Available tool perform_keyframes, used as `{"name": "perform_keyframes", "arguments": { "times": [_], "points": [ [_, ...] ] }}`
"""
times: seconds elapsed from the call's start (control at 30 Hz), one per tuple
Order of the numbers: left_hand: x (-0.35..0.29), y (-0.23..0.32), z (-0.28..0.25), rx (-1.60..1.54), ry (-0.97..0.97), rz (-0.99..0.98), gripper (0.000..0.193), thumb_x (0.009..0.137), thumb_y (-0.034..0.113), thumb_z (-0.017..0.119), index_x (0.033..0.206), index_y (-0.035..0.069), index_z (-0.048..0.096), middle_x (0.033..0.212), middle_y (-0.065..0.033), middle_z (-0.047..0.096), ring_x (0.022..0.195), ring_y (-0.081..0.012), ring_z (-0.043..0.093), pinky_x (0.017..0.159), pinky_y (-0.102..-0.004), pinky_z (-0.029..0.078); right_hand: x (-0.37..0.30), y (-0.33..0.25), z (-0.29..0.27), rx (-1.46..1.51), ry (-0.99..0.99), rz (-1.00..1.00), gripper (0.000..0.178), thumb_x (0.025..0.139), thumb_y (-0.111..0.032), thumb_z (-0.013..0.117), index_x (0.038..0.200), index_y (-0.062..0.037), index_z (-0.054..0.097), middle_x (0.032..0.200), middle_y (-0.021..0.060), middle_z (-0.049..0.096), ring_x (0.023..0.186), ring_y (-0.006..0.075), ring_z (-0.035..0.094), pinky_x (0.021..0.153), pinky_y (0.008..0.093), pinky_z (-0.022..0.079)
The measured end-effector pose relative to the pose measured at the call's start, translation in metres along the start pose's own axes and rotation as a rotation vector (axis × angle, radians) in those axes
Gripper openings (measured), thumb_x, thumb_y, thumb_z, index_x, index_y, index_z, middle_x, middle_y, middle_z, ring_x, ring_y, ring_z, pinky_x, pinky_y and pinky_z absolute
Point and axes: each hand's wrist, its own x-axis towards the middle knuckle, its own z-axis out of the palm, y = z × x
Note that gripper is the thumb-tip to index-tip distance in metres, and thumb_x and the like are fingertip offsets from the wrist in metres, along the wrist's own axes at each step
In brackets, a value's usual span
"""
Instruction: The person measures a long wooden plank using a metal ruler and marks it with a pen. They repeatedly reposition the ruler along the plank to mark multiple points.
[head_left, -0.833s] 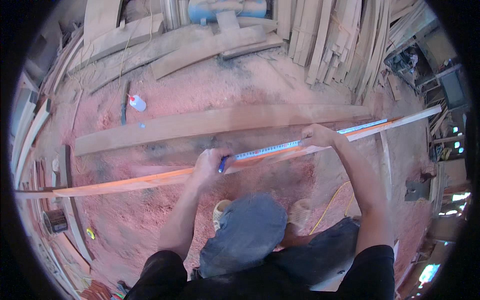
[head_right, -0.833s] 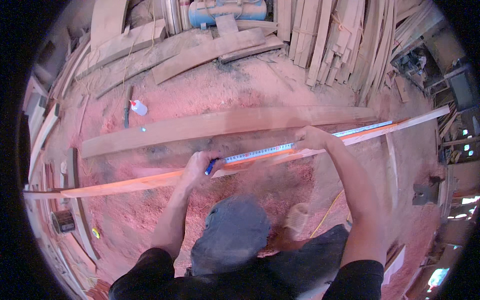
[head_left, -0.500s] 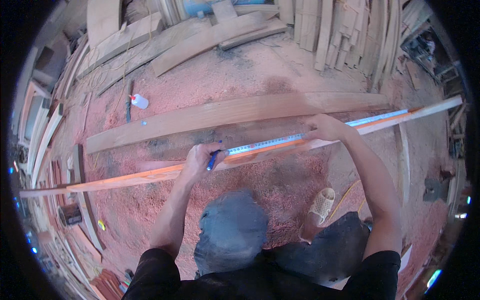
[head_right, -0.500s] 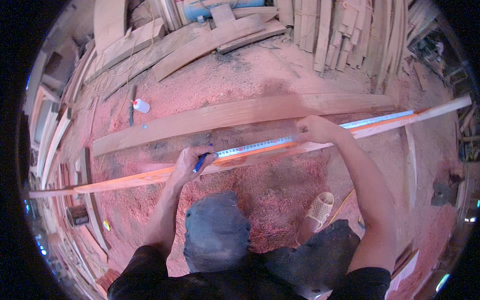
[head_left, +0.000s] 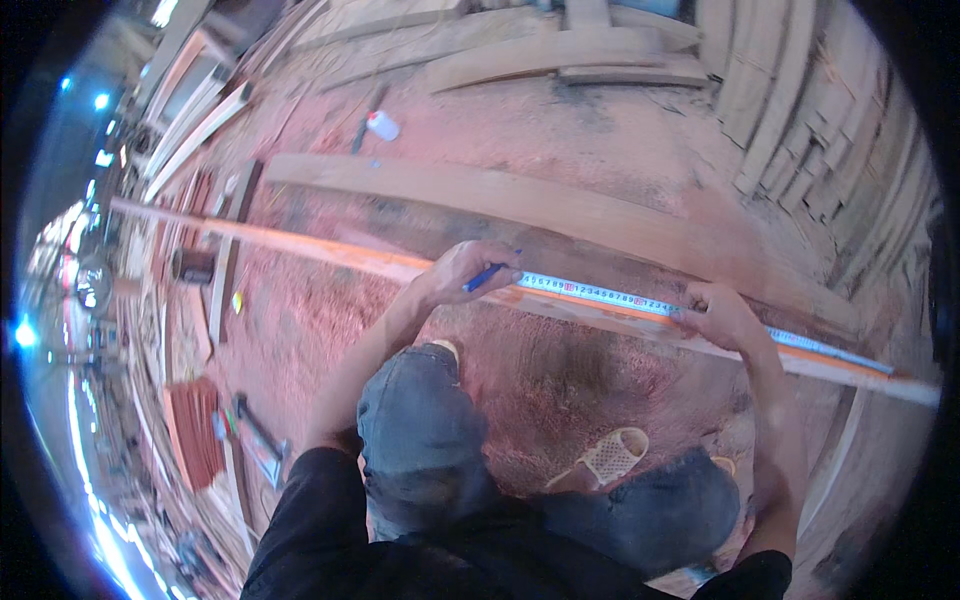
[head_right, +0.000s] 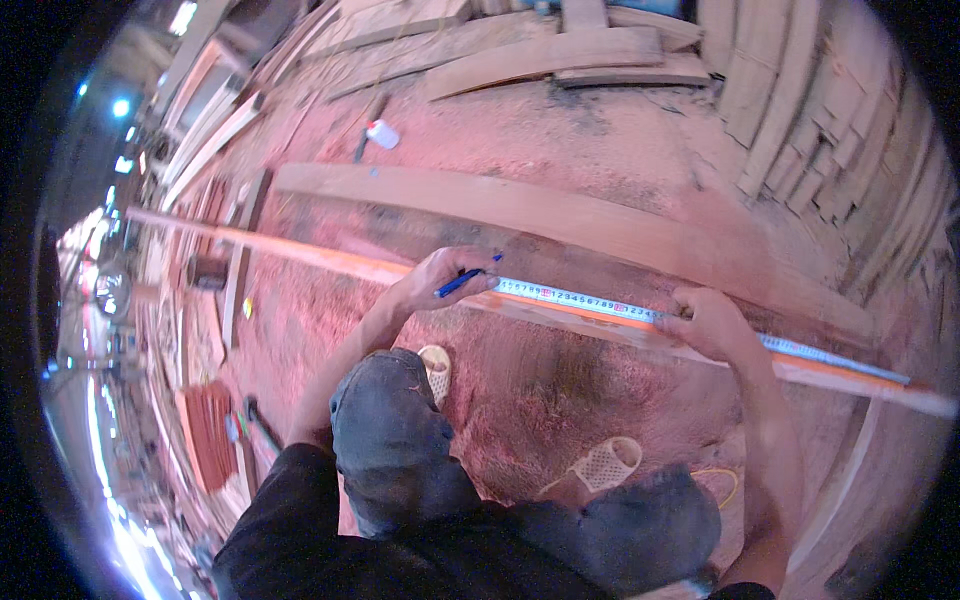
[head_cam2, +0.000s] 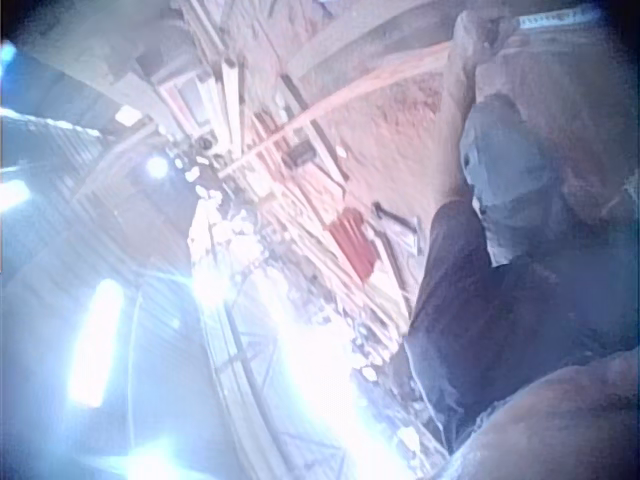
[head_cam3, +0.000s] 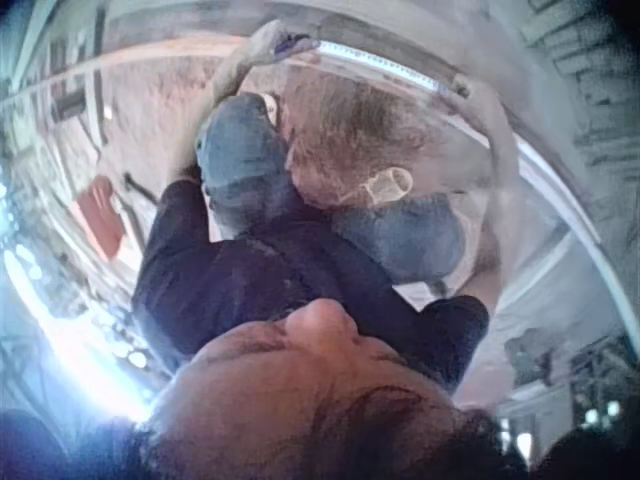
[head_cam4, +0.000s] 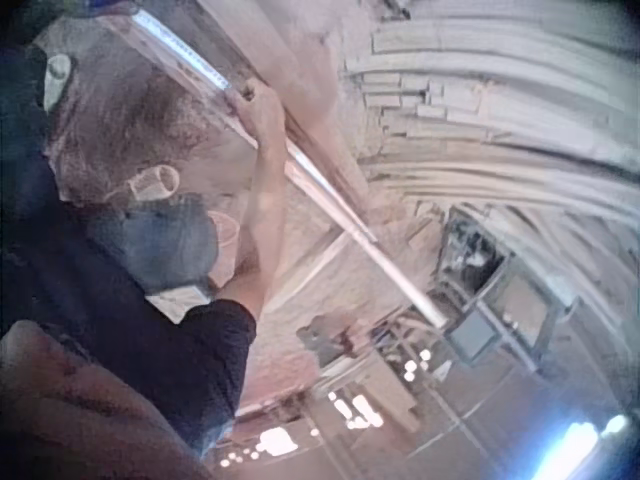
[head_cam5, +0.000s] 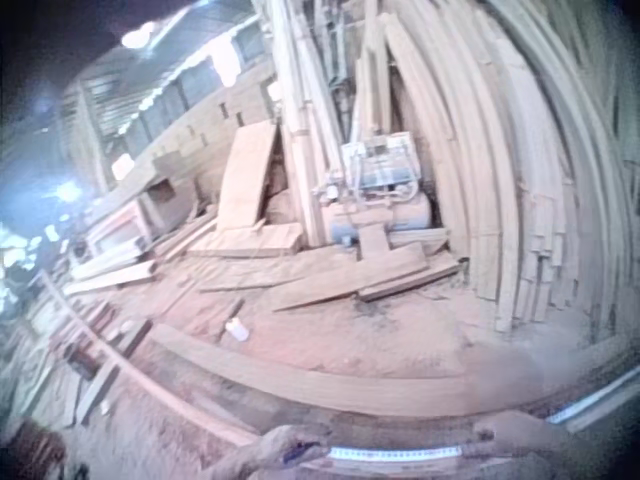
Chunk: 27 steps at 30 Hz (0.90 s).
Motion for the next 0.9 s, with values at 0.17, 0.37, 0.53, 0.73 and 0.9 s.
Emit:
{"name": "perform_keyframes", "arguments": {
  "times": [0.17,0.37,0.53,0.73,0.9],
  "points": [
    [0.0,0.016,0.005,0.0,0.064,-0.149,0.02,0.101,0.023,0.073,0.098,0.003,0.071,0.082,-0.0184,0.064,0.076,-0.0374,0.065,0.075,-0.0456,0.052,-0.007,-0.013,-0.005,-0.102,0.048,-0.053,0.038,0.089,-0.04,0.079,0.089,-0.0031,0.073,0.087,0.0201,0.075,0.082,0.0337,0.073,0.078,0.0466,0.055],
    [-0.004,0.021,0.006,-0.04,0.149,-0.155,0.015,0.098,0.014,0.075,0.104,0.001,0.073,0.089,-0.02,0.07,0.083,-0.037,0.07,0.075,-0.0438,0.054,-0.009,-0.021,-0.006,-0.107,0.048,-0.078,0.034,0.089,-0.038,0.08,0.091,-0.0038,0.076,0.087,0.0188,0.076,0.081,0.0339,0.074,0.079,0.0458,0.057],
    [-0.009,0.012,0.0,-0.055,0.107,-0.112,0.011,0.095,0.011,0.075,0.098,0.002,0.071,0.084,-0.0171,0.068,0.077,-0.0353,0.067,0.071,-0.044,0.051,-0.004,-0.019,-0.002,-0.01,0.024,-0.057,0.035,0.087,-0.035,0.083,0.089,-0.0014,0.074,0.085,0.018,0.075,0.079,0.031,0.074,0.076,0.044,0.056],
    [-0.007,-0.004,-0.005,-0.001,0.006,-0.072,0.014,0.099,0.015,0.075,0.103,0.003,0.071,0.093,-0.0159,0.068,0.086,-0.0366,0.065,0.078,-0.0433,0.053,0.0,-0.023,-0.006,0.001,-0.03,0.001,0.035,0.09,-0.031,0.084,0.085,0.0002,0.069,0.073,0.008,0.066,0.068,0.0186,0.059,0.065,0.0384,0.049],
    [-0.009,-0.005,-0.001,-0.007,0.14,0.026,0.012,0.095,0.021,0.074,0.099,0.009,0.073,0.091,-0.0167,0.07,0.087,-0.0407,0.068,0.075,-0.0488,0.053,0.004,-0.029,-0.01,-0.003,-0.052,0.004,0.031,0.093,-0.026,0.083,0.083,-0.0015,0.067,0.071,0.0028,0.062,0.067,0.0125,0.053,0.062,0.0354,0.046]
  ]
}}
